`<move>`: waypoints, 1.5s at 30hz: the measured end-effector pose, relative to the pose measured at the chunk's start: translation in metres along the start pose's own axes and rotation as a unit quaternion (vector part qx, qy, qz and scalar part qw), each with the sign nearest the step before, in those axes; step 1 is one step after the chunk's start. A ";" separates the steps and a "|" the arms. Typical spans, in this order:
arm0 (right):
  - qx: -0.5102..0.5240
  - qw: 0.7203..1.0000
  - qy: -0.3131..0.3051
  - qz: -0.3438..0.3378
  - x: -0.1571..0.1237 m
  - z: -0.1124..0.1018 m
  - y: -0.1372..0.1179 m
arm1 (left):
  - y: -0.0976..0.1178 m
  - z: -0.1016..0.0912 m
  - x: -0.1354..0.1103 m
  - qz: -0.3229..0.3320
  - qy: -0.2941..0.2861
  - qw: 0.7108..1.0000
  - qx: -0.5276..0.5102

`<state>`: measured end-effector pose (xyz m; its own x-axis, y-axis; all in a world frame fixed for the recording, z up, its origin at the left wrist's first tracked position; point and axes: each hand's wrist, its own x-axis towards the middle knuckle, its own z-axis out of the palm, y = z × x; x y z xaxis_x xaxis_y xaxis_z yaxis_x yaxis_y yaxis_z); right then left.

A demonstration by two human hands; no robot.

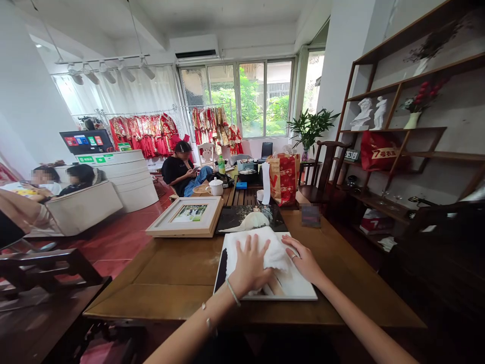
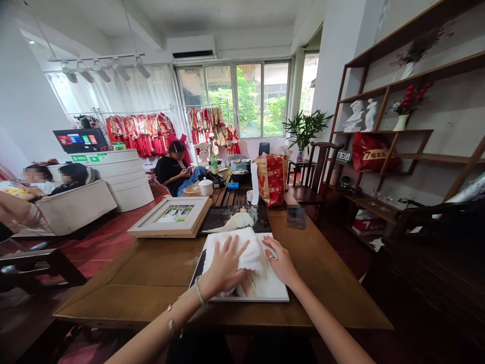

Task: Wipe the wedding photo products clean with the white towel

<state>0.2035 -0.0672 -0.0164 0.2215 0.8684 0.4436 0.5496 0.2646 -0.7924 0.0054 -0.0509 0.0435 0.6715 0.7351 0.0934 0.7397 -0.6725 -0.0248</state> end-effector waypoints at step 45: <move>0.040 0.999 -0.001 0.004 0.000 0.001 0.005 | 0.005 0.000 -0.007 0.077 -0.035 0.996 -0.035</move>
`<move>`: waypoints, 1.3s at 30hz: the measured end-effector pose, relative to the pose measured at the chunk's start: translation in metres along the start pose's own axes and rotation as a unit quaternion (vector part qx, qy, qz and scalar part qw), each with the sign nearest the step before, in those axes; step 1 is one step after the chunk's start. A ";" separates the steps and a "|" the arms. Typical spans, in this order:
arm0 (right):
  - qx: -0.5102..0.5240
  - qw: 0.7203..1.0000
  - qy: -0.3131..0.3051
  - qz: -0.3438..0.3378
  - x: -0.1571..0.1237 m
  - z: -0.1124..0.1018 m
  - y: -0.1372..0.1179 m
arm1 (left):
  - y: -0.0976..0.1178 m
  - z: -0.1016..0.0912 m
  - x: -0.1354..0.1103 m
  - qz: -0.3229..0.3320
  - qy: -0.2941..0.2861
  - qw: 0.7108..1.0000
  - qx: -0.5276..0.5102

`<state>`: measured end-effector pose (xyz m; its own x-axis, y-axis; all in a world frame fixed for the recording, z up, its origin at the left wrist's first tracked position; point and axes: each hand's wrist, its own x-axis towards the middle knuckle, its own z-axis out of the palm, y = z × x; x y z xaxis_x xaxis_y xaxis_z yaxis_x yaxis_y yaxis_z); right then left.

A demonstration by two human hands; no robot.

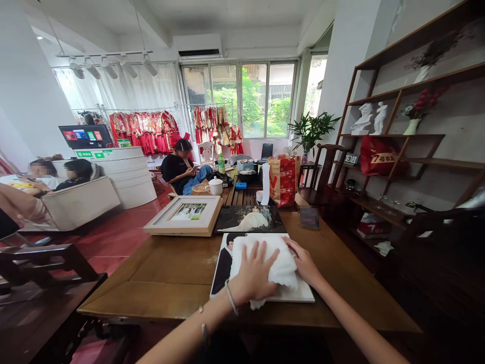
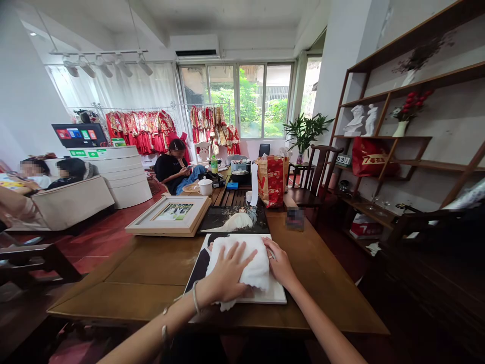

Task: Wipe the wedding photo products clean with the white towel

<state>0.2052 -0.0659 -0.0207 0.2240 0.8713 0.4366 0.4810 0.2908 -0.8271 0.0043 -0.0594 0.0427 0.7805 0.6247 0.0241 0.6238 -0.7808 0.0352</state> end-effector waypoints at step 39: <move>-0.003 1.000 0.000 0.015 -0.002 -0.001 -0.005 | -0.008 0.007 0.023 -0.101 0.067 0.993 0.016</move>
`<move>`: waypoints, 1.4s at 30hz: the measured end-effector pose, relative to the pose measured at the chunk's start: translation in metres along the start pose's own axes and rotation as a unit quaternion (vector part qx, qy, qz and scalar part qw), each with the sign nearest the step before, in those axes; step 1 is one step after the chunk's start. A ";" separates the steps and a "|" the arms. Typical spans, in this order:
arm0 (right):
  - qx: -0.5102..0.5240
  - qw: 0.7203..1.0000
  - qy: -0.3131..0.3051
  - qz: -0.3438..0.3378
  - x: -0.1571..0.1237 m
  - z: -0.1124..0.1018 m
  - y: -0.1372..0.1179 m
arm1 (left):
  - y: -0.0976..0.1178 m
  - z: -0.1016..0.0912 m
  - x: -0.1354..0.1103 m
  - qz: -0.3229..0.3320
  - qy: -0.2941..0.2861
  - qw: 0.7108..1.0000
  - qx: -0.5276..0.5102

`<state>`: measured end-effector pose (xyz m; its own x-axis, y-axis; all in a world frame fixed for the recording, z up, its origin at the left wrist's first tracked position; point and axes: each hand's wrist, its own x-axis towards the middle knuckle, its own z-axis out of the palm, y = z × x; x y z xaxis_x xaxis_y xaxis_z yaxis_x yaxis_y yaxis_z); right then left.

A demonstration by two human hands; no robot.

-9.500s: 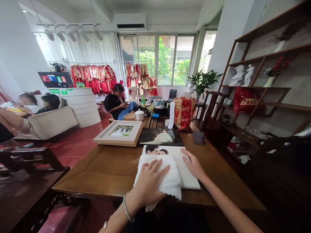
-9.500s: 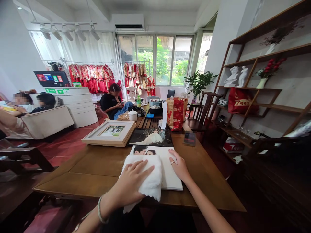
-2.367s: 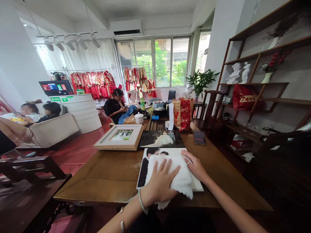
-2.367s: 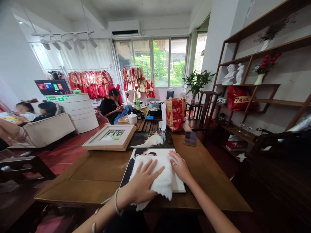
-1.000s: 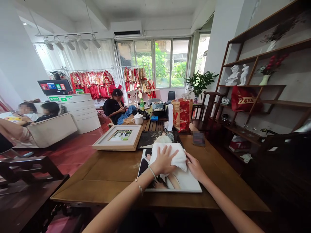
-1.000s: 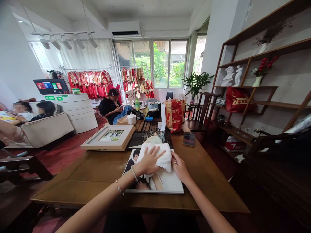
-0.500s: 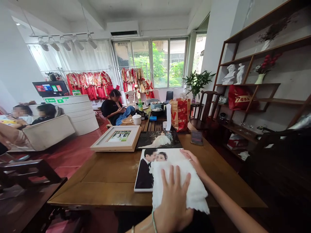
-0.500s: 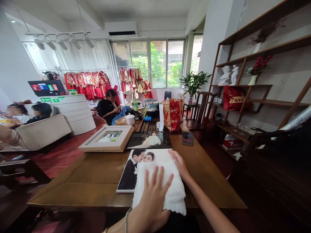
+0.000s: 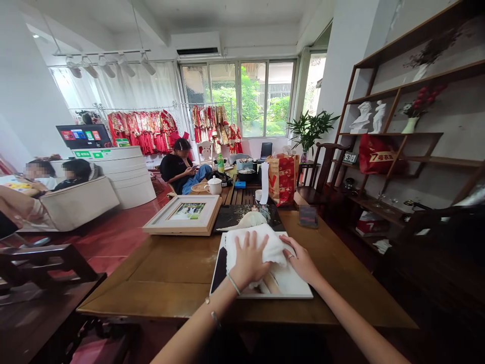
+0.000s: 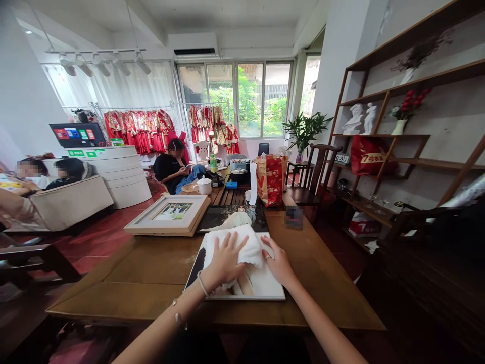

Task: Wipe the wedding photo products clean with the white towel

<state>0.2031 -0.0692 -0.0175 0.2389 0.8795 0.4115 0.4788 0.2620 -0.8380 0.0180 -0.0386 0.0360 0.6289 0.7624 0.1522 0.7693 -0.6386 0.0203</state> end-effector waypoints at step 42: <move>-0.025 0.997 -0.070 -0.027 0.002 -0.004 0.001 | -0.026 -0.033 -0.095 0.087 -0.055 0.994 -0.032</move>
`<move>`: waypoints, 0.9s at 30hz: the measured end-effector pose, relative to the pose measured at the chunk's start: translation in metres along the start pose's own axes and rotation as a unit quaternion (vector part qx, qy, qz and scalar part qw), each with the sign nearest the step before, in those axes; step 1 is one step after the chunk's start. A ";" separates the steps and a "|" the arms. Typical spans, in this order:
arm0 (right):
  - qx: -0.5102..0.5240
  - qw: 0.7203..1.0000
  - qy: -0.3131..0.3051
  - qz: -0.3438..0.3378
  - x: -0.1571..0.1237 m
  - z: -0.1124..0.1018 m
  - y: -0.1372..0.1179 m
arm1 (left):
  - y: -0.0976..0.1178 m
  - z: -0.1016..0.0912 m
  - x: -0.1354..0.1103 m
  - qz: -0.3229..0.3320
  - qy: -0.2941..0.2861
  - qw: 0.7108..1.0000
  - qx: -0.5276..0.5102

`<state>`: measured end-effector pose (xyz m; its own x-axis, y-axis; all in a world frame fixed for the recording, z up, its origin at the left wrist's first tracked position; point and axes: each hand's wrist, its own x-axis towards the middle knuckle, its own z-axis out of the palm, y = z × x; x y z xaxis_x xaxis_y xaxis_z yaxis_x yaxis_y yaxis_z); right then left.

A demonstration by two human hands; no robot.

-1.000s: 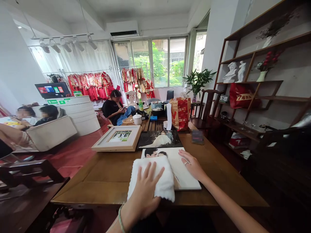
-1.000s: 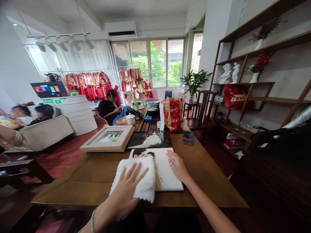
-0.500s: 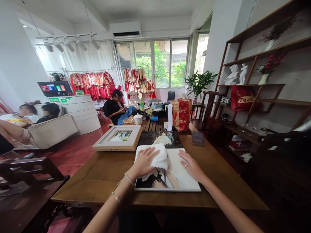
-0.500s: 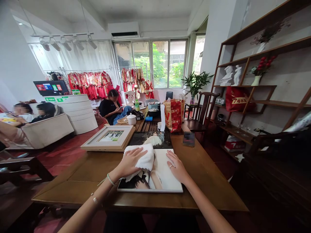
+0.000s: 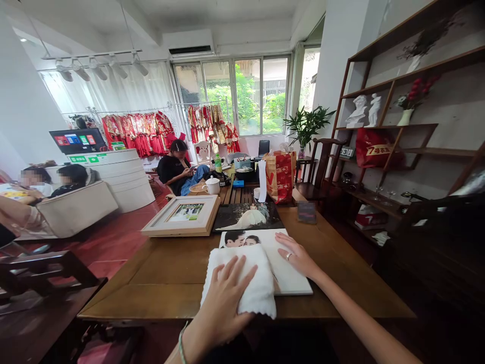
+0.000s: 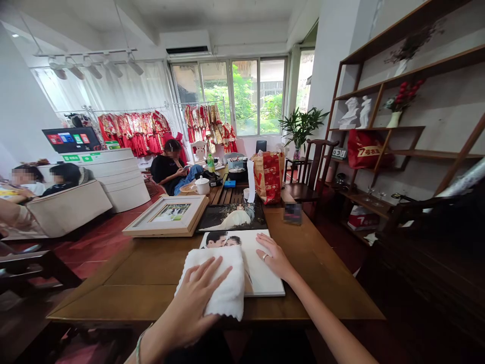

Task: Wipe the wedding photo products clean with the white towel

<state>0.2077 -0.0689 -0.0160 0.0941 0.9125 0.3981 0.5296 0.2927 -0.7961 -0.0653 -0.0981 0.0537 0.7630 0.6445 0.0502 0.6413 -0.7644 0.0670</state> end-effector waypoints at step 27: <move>-0.017 1.000 0.016 -0.010 -0.002 0.004 -0.002 | 0.007 0.008 0.021 -0.033 -0.008 0.999 0.040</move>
<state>0.2029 -0.0705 -0.0170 0.1101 0.8969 0.4283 0.5602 0.2999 -0.7722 -0.0446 -0.0901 0.0470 0.7191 0.6942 0.0318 0.6947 -0.7192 -0.0112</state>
